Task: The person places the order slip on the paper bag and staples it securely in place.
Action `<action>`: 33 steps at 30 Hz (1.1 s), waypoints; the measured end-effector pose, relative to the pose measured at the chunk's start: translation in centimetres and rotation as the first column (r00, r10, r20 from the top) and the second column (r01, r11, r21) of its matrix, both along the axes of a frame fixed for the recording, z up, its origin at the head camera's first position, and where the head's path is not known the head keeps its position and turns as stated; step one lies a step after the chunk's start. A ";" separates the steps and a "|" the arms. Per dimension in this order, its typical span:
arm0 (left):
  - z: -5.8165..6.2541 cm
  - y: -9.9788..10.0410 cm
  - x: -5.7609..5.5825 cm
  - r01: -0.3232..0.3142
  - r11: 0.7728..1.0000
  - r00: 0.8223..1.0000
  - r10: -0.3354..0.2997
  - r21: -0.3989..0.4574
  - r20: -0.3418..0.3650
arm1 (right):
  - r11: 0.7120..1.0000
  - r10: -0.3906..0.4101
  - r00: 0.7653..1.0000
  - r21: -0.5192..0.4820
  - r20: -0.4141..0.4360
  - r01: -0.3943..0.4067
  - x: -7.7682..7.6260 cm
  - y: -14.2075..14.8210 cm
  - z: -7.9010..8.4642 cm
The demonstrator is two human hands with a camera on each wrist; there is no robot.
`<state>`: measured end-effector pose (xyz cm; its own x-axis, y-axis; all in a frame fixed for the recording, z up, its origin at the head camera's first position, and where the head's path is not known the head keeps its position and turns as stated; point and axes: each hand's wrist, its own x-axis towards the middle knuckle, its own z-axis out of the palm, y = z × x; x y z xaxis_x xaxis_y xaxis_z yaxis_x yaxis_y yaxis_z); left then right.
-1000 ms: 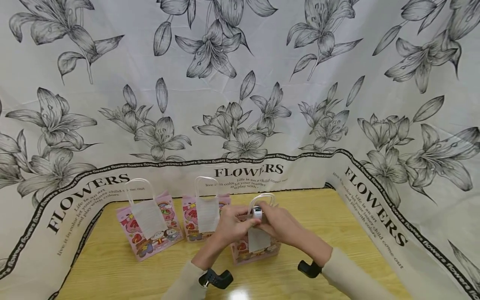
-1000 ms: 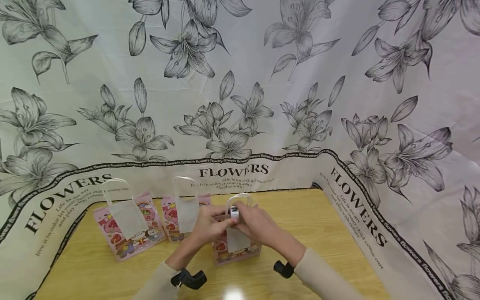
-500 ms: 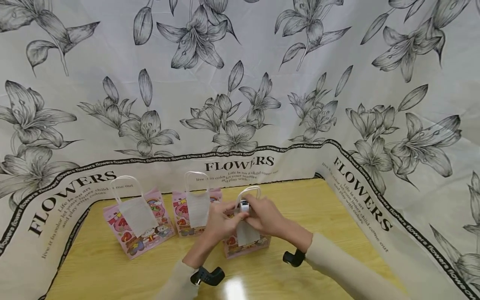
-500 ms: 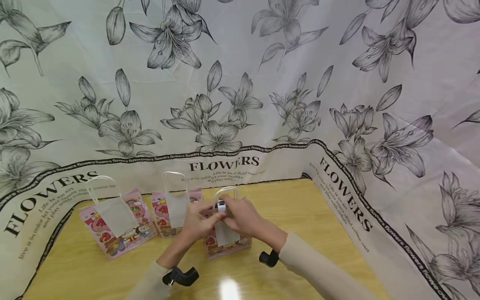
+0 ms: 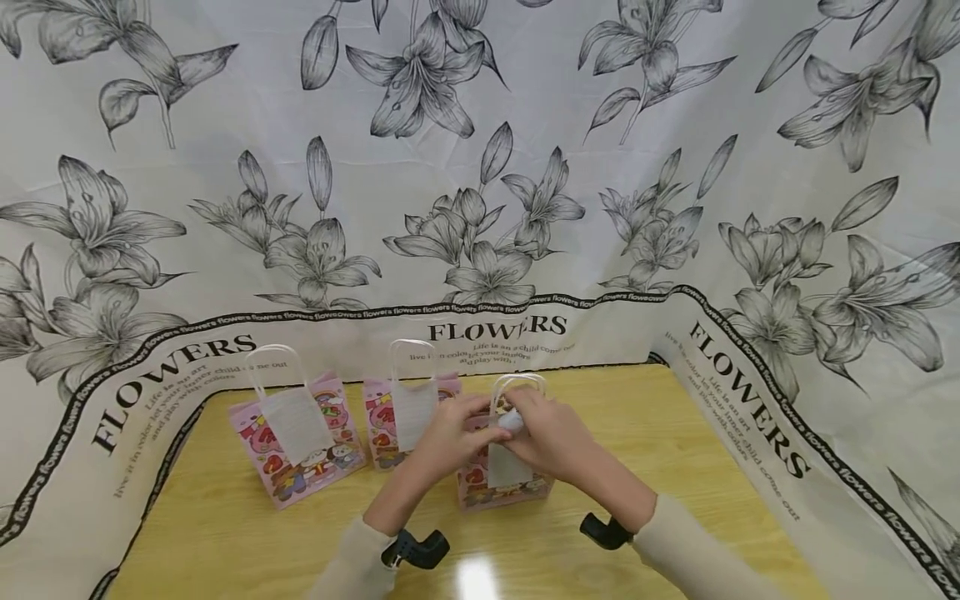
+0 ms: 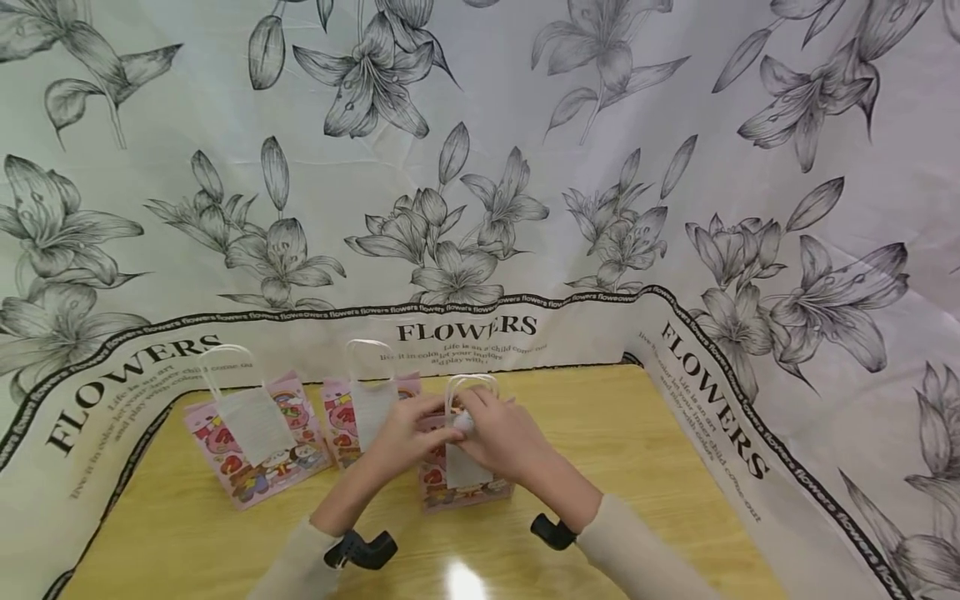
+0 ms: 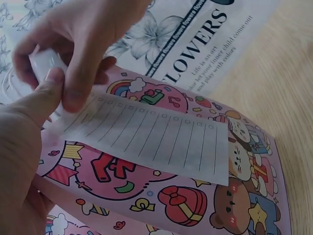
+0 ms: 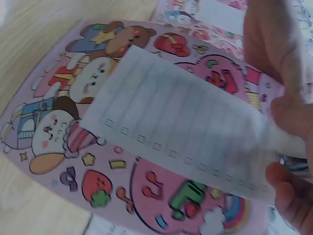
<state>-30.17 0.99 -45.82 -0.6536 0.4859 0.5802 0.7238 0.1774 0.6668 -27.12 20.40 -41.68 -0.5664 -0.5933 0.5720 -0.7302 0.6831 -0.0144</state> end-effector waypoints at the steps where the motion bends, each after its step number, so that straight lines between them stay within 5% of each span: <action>1: 0.1 0.0 0.1 0.018 1.000 1.000 -0.018 -0.002 0.020 | 1.000 0.018 0.999 -0.011 -0.037 -0.019 0.3 0.2 0.0; 7: 0.9 0.5 -0.1 0.030 0.999 0.997 -0.027 -0.040 0.075 | 0.988 0.077 0.988 -0.124 -0.130 -0.094 1.7 1.7 0.5; 9: 1.0 0.7 -0.3 -0.003 0.997 0.998 0.008 -0.080 0.064 | 0.972 0.065 0.994 -0.220 -0.091 -0.084 2.3 2.2 0.4; 11: 1.1 1.0 -0.5 -0.032 0.993 0.998 0.038 -0.117 0.055 | 0.933 0.053 0.998 -0.359 0.040 -0.035 3.3 2.3 0.8; 13: 1.3 1.3 -0.6 -0.070 0.986 0.996 0.078 -0.153 0.047 | 0.843 0.122 0.957 -0.537 0.264 0.040 4.3 2.3 0.9; 15: 1.5 1.6 -0.7 -0.104 0.977 0.992 0.116 -0.186 0.054 | 0.711 0.247 0.860 -0.687 0.446 0.152 5.3 2.3 0.8; 17: 1.8 1.9 -0.7 -0.139 0.965 0.987 0.154 -0.221 0.053 | 0.590 0.362 0.765 -0.766 0.533 0.254 6.3 2.2 0.7; 19: 2.1 2.2 -0.8 -0.160 0.956 0.983 0.178 -0.247 0.054 | 0.543 0.420 0.730 -0.794 0.538 0.273 6.7 2.5 -0.1; 21: 2.5 2.5 -1.0 -0.162 0.951 0.982 0.182 -0.264 0.052 | 0.570 0.417 0.752 -0.792 0.510 0.221 7.2 2.5 -0.3; 28: 3.0 3.6 -1.6 -0.182 0.933 0.983 0.177 -0.311 -0.045 | 0.784 0.216 0.921 -0.619 0.323 0.033 7.6 2.7 -1.4; 33: 3.4 4.4 -2.1 -0.165 0.928 0.986 0.165 -0.335 -0.031 | 0.845 0.128 0.959 -0.534 0.252 0.028 7.6 3.3 -2.8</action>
<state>-32.26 5.37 -42.42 -0.7403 0.5377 0.4035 0.6664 0.5075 0.5462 -19.55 23.70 -44.49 -0.7204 -0.2766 0.6360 -0.6776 0.4762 -0.5605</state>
